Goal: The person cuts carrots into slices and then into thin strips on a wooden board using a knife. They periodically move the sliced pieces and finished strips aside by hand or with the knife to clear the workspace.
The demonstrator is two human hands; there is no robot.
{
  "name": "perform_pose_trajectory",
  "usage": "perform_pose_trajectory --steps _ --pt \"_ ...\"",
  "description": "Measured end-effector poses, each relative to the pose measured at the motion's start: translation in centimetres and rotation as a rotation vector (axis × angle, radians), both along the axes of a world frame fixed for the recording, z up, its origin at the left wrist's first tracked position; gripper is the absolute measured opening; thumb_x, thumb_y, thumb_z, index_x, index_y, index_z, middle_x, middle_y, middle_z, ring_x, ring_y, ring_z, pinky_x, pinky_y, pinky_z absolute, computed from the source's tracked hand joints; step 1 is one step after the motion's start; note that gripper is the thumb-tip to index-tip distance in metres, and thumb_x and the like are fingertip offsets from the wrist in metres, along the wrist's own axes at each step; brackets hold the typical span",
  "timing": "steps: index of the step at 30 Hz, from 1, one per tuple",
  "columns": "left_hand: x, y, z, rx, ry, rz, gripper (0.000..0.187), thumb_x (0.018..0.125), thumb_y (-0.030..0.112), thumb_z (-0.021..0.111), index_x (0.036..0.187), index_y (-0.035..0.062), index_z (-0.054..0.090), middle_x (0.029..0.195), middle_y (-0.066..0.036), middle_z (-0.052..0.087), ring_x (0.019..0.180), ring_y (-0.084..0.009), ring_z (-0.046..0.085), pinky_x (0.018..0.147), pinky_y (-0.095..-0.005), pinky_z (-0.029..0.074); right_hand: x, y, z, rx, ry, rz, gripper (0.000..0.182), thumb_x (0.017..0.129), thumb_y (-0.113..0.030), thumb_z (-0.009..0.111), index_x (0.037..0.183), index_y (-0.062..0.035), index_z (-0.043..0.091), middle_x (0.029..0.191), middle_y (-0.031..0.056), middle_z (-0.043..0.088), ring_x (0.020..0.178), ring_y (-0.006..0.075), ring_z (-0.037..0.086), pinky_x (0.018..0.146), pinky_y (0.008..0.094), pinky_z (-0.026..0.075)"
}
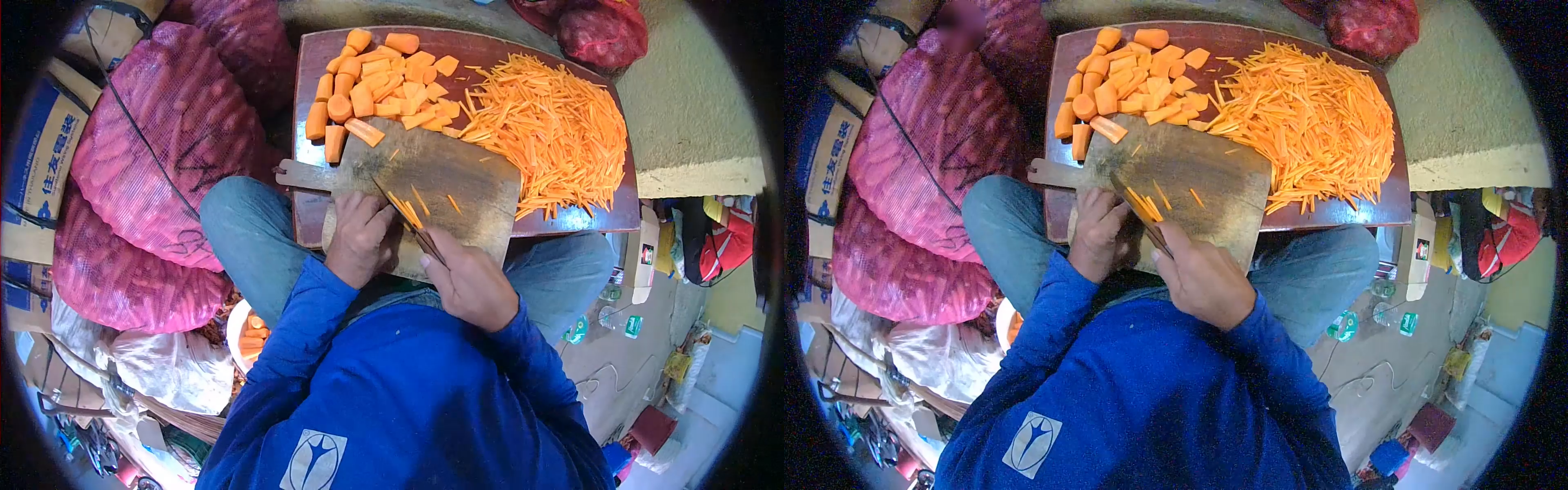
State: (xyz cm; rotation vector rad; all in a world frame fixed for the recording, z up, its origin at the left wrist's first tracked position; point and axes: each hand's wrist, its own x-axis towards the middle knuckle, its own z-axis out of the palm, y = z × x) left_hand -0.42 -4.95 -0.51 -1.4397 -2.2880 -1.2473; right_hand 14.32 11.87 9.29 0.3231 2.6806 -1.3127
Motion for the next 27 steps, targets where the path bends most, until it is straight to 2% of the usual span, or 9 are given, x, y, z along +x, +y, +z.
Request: perform_pose_trajectory --steps 6,8,9,11,15,17,21,23,27 --pt "0.1 -0.2 -0.1 -0.025 0.053 -0.004 0.042 0.068 -0.001 0.079 0.11 -0.0013 0.071 0.106 -0.015 0.068 0.097 -0.0366 0.063 0.089 -0.0494 0.046 0.9 0.2 -0.4 -0.058 0.044 -0.008 0.035 0.106 -0.016 0.06 0.137 0.0006 0.059 0.09 0.0306 0.069 0.087 0.0531 0.069 0.075 0.0545 0.054" --pt "0.0 -0.1 0.0 -0.05 0.047 0.003 0.042 0.068 -0.002 0.079 0.109 -0.0016 0.071 0.106 -0.016 0.068 0.098 -0.0369 0.063 0.089 -0.0493 0.046 0.0 0.2 -0.6 -0.045 0.021 -0.012 0.033 0.106 -0.022 0.06 0.132 -0.0023 0.056 0.092 0.0348 0.07 0.088 0.0575 0.067 0.075 0.064 0.052" --pt "0.2 -0.1 0.0 -0.051 0.048 0.0 0.042 0.068 -0.002 0.079 0.109 -0.0016 0.071 0.106 -0.016 0.068 0.098 -0.0369 0.063 0.089 -0.0493 0.046 0.0 0.1 -0.4 -0.046 0.023 -0.015 0.033 0.106 -0.022 0.06 0.132 -0.0023 0.056 0.092 0.0348 0.07 0.088 0.0575 0.067 0.075 0.064 0.052" --pt "0.0 0.1 -0.1 -0.025 0.076 0.012 0.04 0.068 -0.002 0.079 0.107 -0.0018 0.071 0.106 -0.016 0.068 0.098 -0.037 0.062 0.088 -0.0489 0.046 -0.2 0.3 0.0 -0.056 0.042 0.001 0.034 0.106 -0.015 0.061 0.137 0.0009 0.059 0.087 0.0299 0.068 0.084 0.0514 0.07 0.074 0.0535 0.053" --pt "0.2 -0.2 0.1 -0.04 0.059 0.003 0.038 0.069 -0.002 0.079 0.106 -0.0018 0.071 0.106 -0.016 0.068 0.098 -0.0368 0.062 0.088 -0.0493 0.047 0.7 0.2 -0.1 -0.107 0.048 -0.019 0.033 0.106 -0.015 0.061 0.136 0.0012 0.06 0.085 0.0296 0.067 0.082 0.05 0.07 0.073 0.0529 0.053" --pt "0.3 0.2 -0.2 -0.031 0.059 0.029 0.037 0.069 -0.001 0.079 0.105 -0.0018 0.071 0.105 -0.016 0.067 0.098 -0.0371 0.062 0.088 -0.0494 0.047 0.0 0.5 -0.9 -0.088 0.01 -0.008 0.033 0.106 -0.021 0.061 0.132 -0.001 0.057 0.091 0.0352 0.069 0.087 0.0574 0.068 0.074 0.0634 0.052" --pt "0.1 0.3 0.0 -0.028 0.058 0.02 0.036 0.069 -0.001 0.079 0.105 -0.0018 0.071 0.103 -0.016 0.066 0.098 -0.0375 0.062 0.088 -0.0491 0.047 0.0 0.3 -0.3 -0.041 -0.014 -0.01 0.032 0.106 -0.02 0.061 0.132 -0.001 0.057 0.09 0.0351 0.069 0.087 0.0576 0.067 0.074 0.063 0.052" --pt "0.1 0.1 -0.6 0.002 0.087 0.016 0.036 0.069 -0.001 0.078 0.104 -0.0021 0.071 0.102 -0.017 0.066 0.098 -0.0379 0.062 0.088 -0.0487 0.047 0.5 0.1 0.2 -0.16 0.07 -0.044 0.031 0.106 -0.02 0.06 0.131 -0.0008 0.057 0.088 0.0352 0.068 0.086 0.0584 0.066 0.074 0.0638 0.051" --pt "0.2 0.1 -0.2 -0.044 0.064 0.02 0.038 0.068 -0.002 0.078 0.105 -0.0027 0.071 0.102 -0.017 0.066 0.098 -0.0387 0.061 0.088 -0.0488 0.048 0.0 0.3 -0.9 -0.123 0.05 -0.035 0.032 0.106 -0.02 0.06 0.131 -0.0004 0.057 0.089 0.0355 0.068 0.087 0.0586 0.066 0.074 0.0634 0.051"
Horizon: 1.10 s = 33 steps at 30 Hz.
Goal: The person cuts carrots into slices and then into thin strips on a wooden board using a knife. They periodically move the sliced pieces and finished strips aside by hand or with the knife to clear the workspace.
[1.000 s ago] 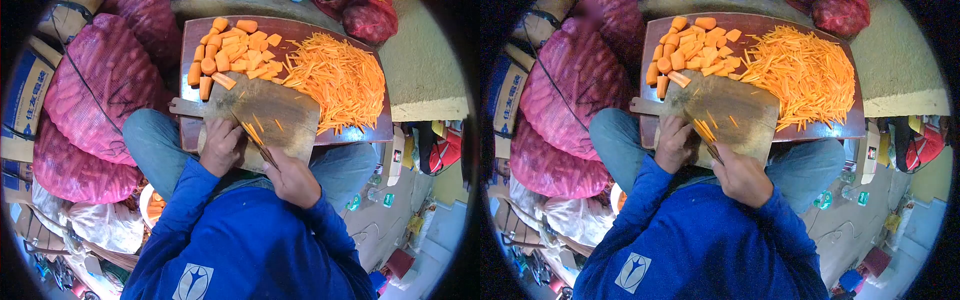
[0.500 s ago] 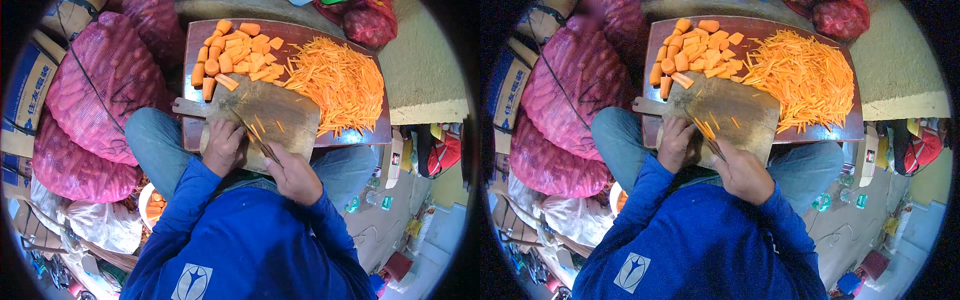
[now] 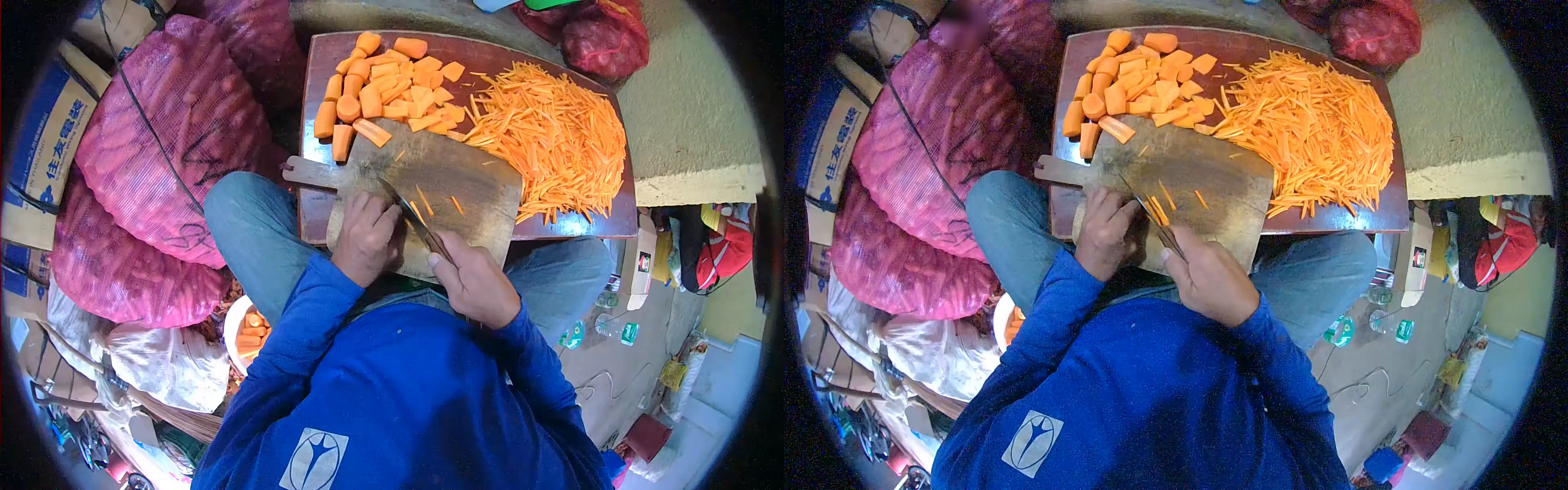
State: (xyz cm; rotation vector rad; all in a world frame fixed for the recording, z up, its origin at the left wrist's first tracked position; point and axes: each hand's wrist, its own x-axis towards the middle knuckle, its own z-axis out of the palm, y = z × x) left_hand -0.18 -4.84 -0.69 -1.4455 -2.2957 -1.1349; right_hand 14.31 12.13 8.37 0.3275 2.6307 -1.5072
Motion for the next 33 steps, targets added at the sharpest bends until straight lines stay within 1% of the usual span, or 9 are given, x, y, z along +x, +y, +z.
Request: perform_pose_trajectory --steps 9,12,14,20,21,23,26,30,33 --pt "0.1 0.0 -0.1 0.061 0.034 -0.002 0.036 0.068 -0.002 0.078 0.103 -0.002 0.071 0.102 -0.016 0.066 0.098 -0.0393 0.061 0.089 -0.0503 0.049 0.3 -0.2 1.4 -0.073 -0.006 -0.026 0.027 0.106 -0.02 0.06 0.125 0.0005 0.057 0.09 0.0353 0.067 0.087 0.0586 0.066 0.075 0.0631 0.05" --pt "0.0 0.3 -0.1 0.051 0.039 0.023 0.033 0.07 -0.003 0.078 0.102 -0.0013 0.071 0.101 -0.016 0.067 0.098 -0.0396 0.061 0.094 -0.0519 0.05 0.2 0.1 0.3 0.018 -0.046 0.016 0.028 0.106 -0.02 0.061 0.126 0.0003 0.058 0.089 0.0348 0.068 0.088 0.0578 0.066 0.075 0.0617 0.051" --pt "0.0 0.2 -0.2 0.031 0.056 0.03 0.03 0.073 -0.003 0.079 0.101 -0.0007 0.071 0.1 -0.016 0.067 0.096 -0.0397 0.062 0.102 -0.0535 0.051 0.3 0.0 0.1 0.015 -0.061 0.014 0.03 0.107 -0.015 0.061 0.133 0.0 0.062 0.081 0.0256 0.064 0.074 0.0441 0.065 0.072 0.0466 0.053" --pt "-0.3 0.2 -1.2 0.193 -0.065 0.073 0.026 0.074 -0.002 0.083 0.098 0.0008 0.074 0.097 -0.014 0.071 0.096 -0.0371 0.068 0.104 -0.0515 0.052 0.9 0.1 1.4 -0.028 0.071 -0.141 0.03 0.107 -0.015 0.061 0.132 0.001 0.062 0.085 0.0229 0.064 0.078 0.0363 0.069 0.074 0.0441 0.054" --pt "-0.3 0.1 -0.9 0.19 -0.063 0.072 0.026 0.074 -0.002 0.083 0.098 0.0008 0.074 0.097 -0.014 0.071 0.096 -0.0371 0.068 0.104 -0.0515 0.052 0.9 0.2 1.6 -0.031 0.072 -0.142 0.03 0.107 -0.015 0.061 0.132 0.001 0.062 0.085 0.0229 0.064 0.078 0.0363 0.069 0.074 0.0441 0.054" --pt "-0.3 0.3 -0.2 0.275 -0.221 0.213 0.019 0.076 -0.003 0.083 0.093 0.0015 0.075 0.095 -0.013 0.073 0.095 -0.0355 0.069 0.1 -0.0472 0.052 1.1 0.5 1.9 -0.029 0.062 -0.1 0.029 0.108 -0.021 0.062 0.129 -0.0002 0.062 0.093 0.0323 0.068 0.091 0.0519 0.071 0.077 0.0516 0.055" --pt "-0.2 0.2 0.4 0.34 -0.394 0.289 0.014 0.077 -0.005 0.08 0.089 0.0016 0.075 0.093 -0.013 0.073 0.092 -0.0352 0.069 0.093 -0.0435 0.052 1.7 0.3 -0.3 -0.083 0.01 0.022 0.031 0.108 -0.021 0.062 0.131 0.0001 0.061 0.093 0.0318 0.068 0.092 0.0513 0.071 0.078 0.0512 0.055" --pt "-0.6 -0.2 0.0 0.275 -0.359 0.263 0.015 0.078 -0.003 0.08 0.09 0.0035 0.075 0.093 -0.011 0.073 0.092 -0.0334 0.068 0.09 -0.0425 0.049 2.1 0.4 -0.2 -0.117 0.015 -0.018 0.029 0.106 -0.02 0.063 0.127 0.0011 0.062 0.093 0.0317 0.067 0.092 0.051 0.071 0.077 0.0508 0.055" --pt "-0.7 0.1 0.1 0.197 -0.264 0.217 0.014 0.079 0.0 0.08 0.09 0.0057 0.075 0.093 -0.009 0.072 0.093 -0.0317 0.066 0.09 -0.0424 0.046 3.0 4.2 -0.1 0.046 0.003 -0.057 0.031 0.104 -0.02 0.065 0.127 0.0018 0.065 0.097 0.0317 0.069 0.094 0.0504 0.072 0.08 0.0499 0.056"
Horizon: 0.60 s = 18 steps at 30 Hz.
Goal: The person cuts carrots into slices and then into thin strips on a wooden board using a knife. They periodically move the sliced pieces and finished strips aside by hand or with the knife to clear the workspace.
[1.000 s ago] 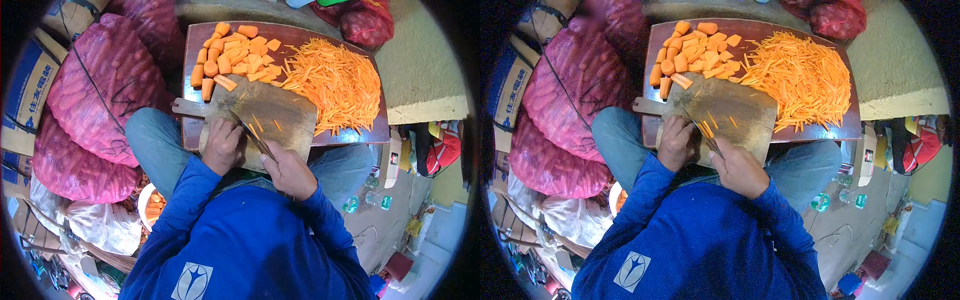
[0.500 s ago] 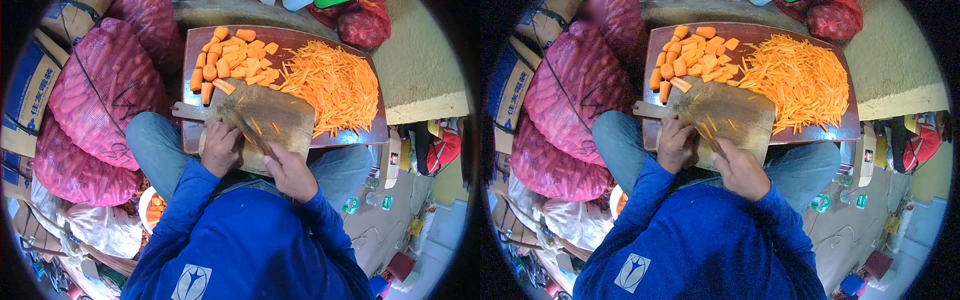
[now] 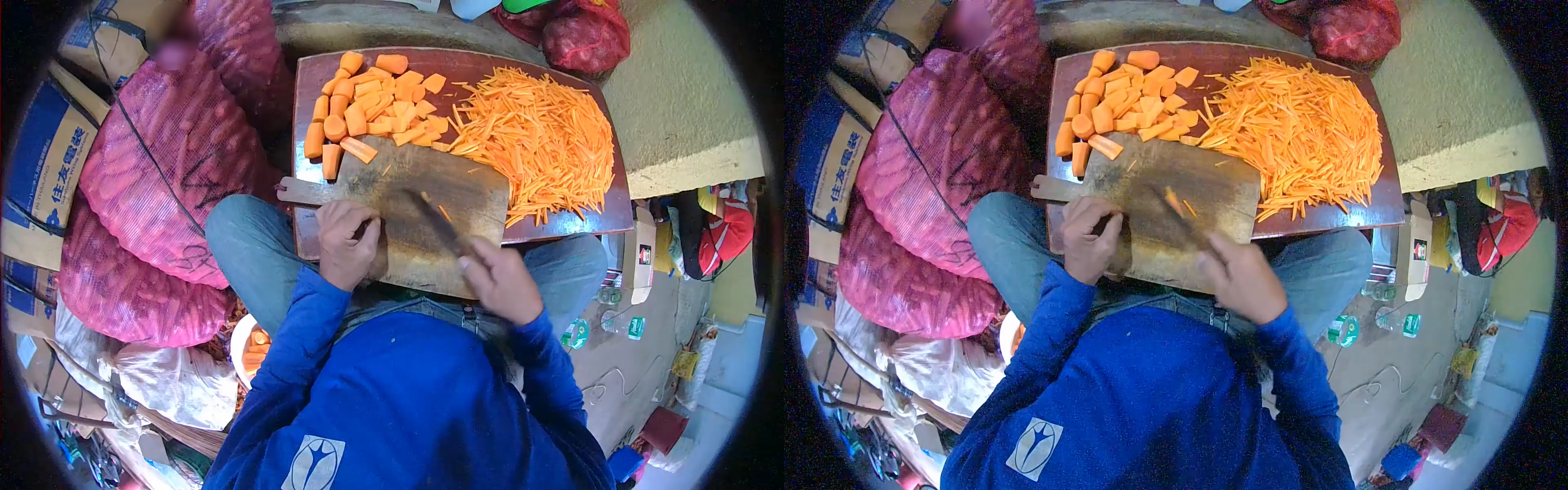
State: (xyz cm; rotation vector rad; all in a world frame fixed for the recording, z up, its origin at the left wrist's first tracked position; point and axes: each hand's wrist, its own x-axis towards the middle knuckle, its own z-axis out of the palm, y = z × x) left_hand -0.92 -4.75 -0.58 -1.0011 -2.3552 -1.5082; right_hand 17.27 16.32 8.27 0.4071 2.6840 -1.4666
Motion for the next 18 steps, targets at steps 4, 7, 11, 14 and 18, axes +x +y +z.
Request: perform_pose_trajectory --steps 4,7,11,14,18 --pt "0.0 0.1 0.3 -0.071 0.04 -0.027 0.013 0.08 0.002 0.08 0.09 0.008 0.075 0.092 -0.007 0.069 0.095 -0.0304 0.064 0.091 -0.0432 0.042 -0.1 6.6 -1.3 0.27 0.143 -0.148 0.037 0.101 -0.019 0.068 0.132 0.0026 0.067 0.103 0.0323 0.073 0.097 0.0493 0.074 0.084 0.0484 0.059" --pt "0.1 0.2 0.5 -0.125 0.07 -0.032 0.013 0.08 0.003 0.081 0.09 0.0085 0.075 0.092 -0.007 0.069 0.094 -0.0303 0.064 0.09 -0.0434 0.042 -0.7 10.1 -1.5 0.357 0.175 -0.248 0.034 0.101 -0.017 0.07 0.127 0.0035 0.069 0.1 0.0316 0.074 0.095 0.0478 0.075 0.081 0.0467 0.059" --pt "0.0 0.5 0.7 -0.191 0.088 -0.042 0.014 0.081 0.006 0.083 0.092 0.0087 0.075 0.093 -0.007 0.069 0.095 -0.0299 0.064 0.09 -0.0437 0.042 -0.8 10.3 -0.8 0.416 0.275 -0.314 0.033 0.099 -0.017 0.073 0.126 0.002 0.07 0.101 0.0289 0.075 0.093 0.0458 0.076 0.078 0.0471 0.06" --pt "0.5 2.2 2.1 -0.184 0.1 -0.124 0.015 0.081 0.008 0.084 0.094 0.009 0.076 0.095 -0.006 0.069 0.096 -0.0296 0.064 0.09 -0.0433 0.042 -1.1 10.1 -2.0 0.599 0.422 -0.295 0.037 0.098 -0.017 0.075 0.129 0.0002 0.069 0.1 0.0263 0.076 0.089 0.0436 0.076 0.074 0.0474 0.06" --pt "0.1 7.6 5.5 -0.111 0.26 -0.251 0.014 0.083 0.013 0.085 0.093 0.0124 0.076 0.101 -0.006 0.068 0.1 -0.0289 0.063 0.095 -0.0453 0.039 -0.9 9.9 -4.4 0.789 0.479 -0.241 0.046 0.095 -0.018 0.079 0.136 -0.0026 0.066 0.095 0.0208 0.073 0.079 0.0386 0.074 0.066 0.047 0.059"
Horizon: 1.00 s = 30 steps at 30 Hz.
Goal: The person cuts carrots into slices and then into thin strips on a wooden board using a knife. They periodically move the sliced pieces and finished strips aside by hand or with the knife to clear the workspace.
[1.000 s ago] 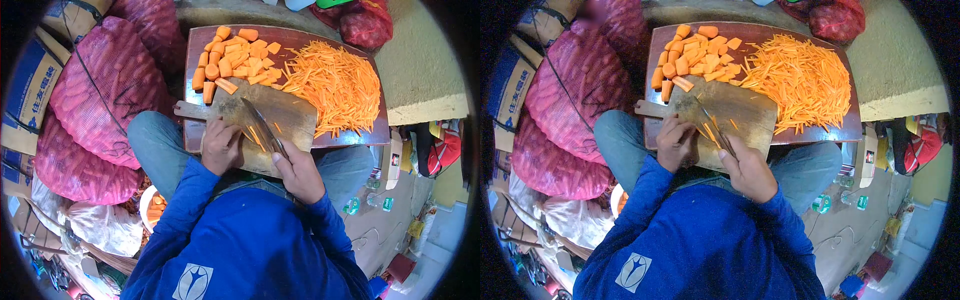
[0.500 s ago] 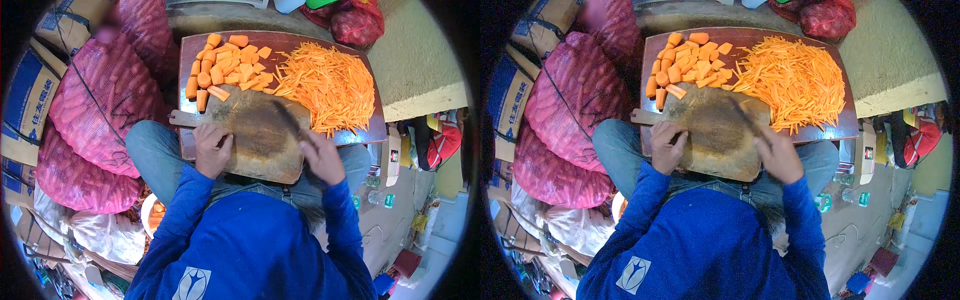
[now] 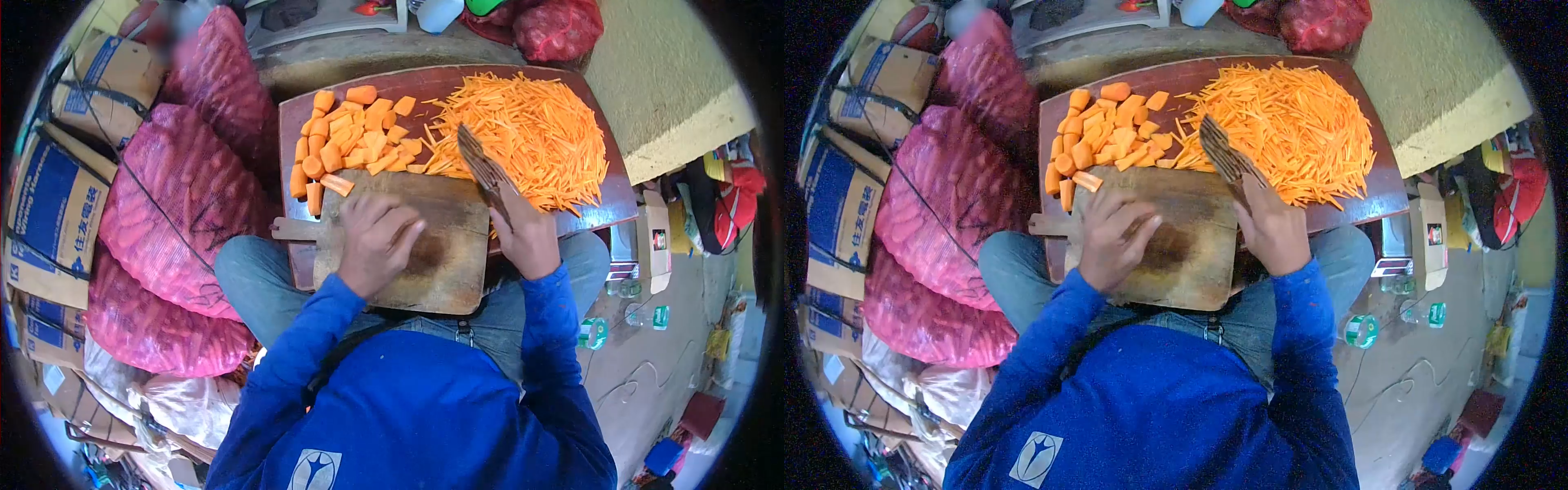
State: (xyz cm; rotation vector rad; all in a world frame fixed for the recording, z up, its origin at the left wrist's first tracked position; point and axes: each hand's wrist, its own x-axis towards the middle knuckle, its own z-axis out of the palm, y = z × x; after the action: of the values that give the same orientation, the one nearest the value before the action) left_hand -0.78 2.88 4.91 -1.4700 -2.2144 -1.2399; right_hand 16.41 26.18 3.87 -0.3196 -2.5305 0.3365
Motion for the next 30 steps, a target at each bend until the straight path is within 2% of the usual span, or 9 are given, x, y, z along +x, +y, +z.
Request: perform_pose_trajectory --steps 3,7,9,13,17,21,25,28,30 --pt "-1.1 5.7 2.1 0.008 0.092 -0.119 0.015 0.083 0.02 0.085 0.092 0.0131 0.075 0.103 -0.006 0.066 0.105 -0.0296 0.061 0.096 -0.0489 0.037 0.3 -0.3 -0.1 -0.016 -0.006 0.033 0.047 0.094 -0.018 0.078 0.136 -0.0038 0.064 0.09 0.0168 0.07 0.077 0.0365 0.072 0.065 0.0462 0.058" --pt "-3.1 13.5 1.0 -0.105 0.232 -0.175 0.018 0.082 0.027 0.085 0.09 0.0125 0.076 0.104 -0.007 0.067 0.109 -0.0307 0.059 0.096 -0.0527 0.036 0.7 -0.7 0.4 0.003 -0.076 0.059 0.048 0.092 -0.018 0.079 0.135 -0.0041 0.064 0.089 0.0129 0.069 0.08 0.0338 0.072 0.069 0.0454 0.059" --pt "-4.2 16.4 0.2 -0.353 0.308 -0.101 0.024 0.084 0.034 0.083 0.099 0.0148 0.081 0.108 -0.006 0.067 0.112 -0.03 0.058 0.099 -0.0548 0.036 0.8 -0.8 0.3 0.019 -0.074 0.06 0.049 0.091 -0.018 0.079 0.134 -0.0041 0.064 0.089 0.012 0.069 0.082 0.0327 0.072 0.071 0.0453 0.059" --pt "-7.5 19.5 -1.2 -0.362 0.435 -0.051 0.029 0.081 0.038 0.087 0.097 0.0142 0.082 0.105 -0.004 0.069 0.112 -0.0309 0.06 0.1 -0.0551 0.035 1.2 -1.0 0.0 0.025 -0.109 0.083 0.046 0.092 -0.02 0.078 0.133 -0.0002 0.066 0.094 0.0124 0.071 0.083 0.0306 0.073 0.072 0.043 0.059" --pt "-9.1 16.5 -1.1 -0.128 0.29 -0.039 0.022 0.082 0.031 0.087 0.096 0.0147 0.081 0.105 -0.004 0.07 0.111 -0.0291 0.06 0.094 -0.0531 0.036 1.0 -1.1 0.0 -0.043 -0.061 0.114 0.045 0.093 -0.019 0.078 0.132 0.0001 0.067 0.091 0.0137 0.071 0.079 0.0321 0.072 0.07 0.0425 0.059" --pt "-11.1 9.5 -1.6 -0.163 0.227 0.102 0.021 0.083 0.023 0.086 0.101 0.0157 0.079 0.104 -0.003 0.071 0.105 -0.029 0.064 0.095 -0.0506 0.037 0.8 -1.4 -0.3 -0.101 -0.062 0.168 0.048 0.09 -0.021 0.081 0.131 -0.0007 0.065 0.089 0.0147 0.071 0.078 0.0345 0.073 0.068 0.0442 0.058" --pt "-14.3 1.4 -1.4 -0.197 0.272 0.23 0.028 0.081 0.026 0.088 0.106 0.0157 0.079 0.106 -0.004 0.072 0.108 -0.0295 0.065 0.095 -0.0501 0.038 0.7 -2.1 -0.6 -0.099 -0.155 0.229 0.049 0.091 -0.021 0.08 0.132 -0.0008 0.063 0.09 0.0151 0.072 0.079 0.0357 0.073 0.067 0.0465 0.057" --pt "-15.2 -1.8 -1.0 -0.223 0.136 0.267 0.037 0.078 0.031 0.09 0.111 0.0152 0.079 0.11 -0.006 0.072 0.113 -0.0289 0.064 0.095 -0.0492 0.039 0.6 -2.4 -0.6 -0.134 -0.248 0.236 0.049 0.091 -0.022 0.078 0.132 -0.0011 0.062 0.092 0.0159 0.073 0.081 0.0362 0.074 0.067 0.0483 0.057" --pt "-14.8 -2.4 -0.7 -0.336 0.156 0.256 0.046 0.078 0.034 0.092 0.117 0.0131 0.079 0.122 -0.01 0.072 0.117 -0.0295 0.063 0.1 -0.0465 0.04 0.5 -2.6 -0.6 -0.154 -0.303 0.218 0.05 0.092 -0.023 0.078 0.133 -0.0012 0.061 0.093 0.0168 0.073 0.083 0.0366 0.074 0.067 0.0489 0.056"
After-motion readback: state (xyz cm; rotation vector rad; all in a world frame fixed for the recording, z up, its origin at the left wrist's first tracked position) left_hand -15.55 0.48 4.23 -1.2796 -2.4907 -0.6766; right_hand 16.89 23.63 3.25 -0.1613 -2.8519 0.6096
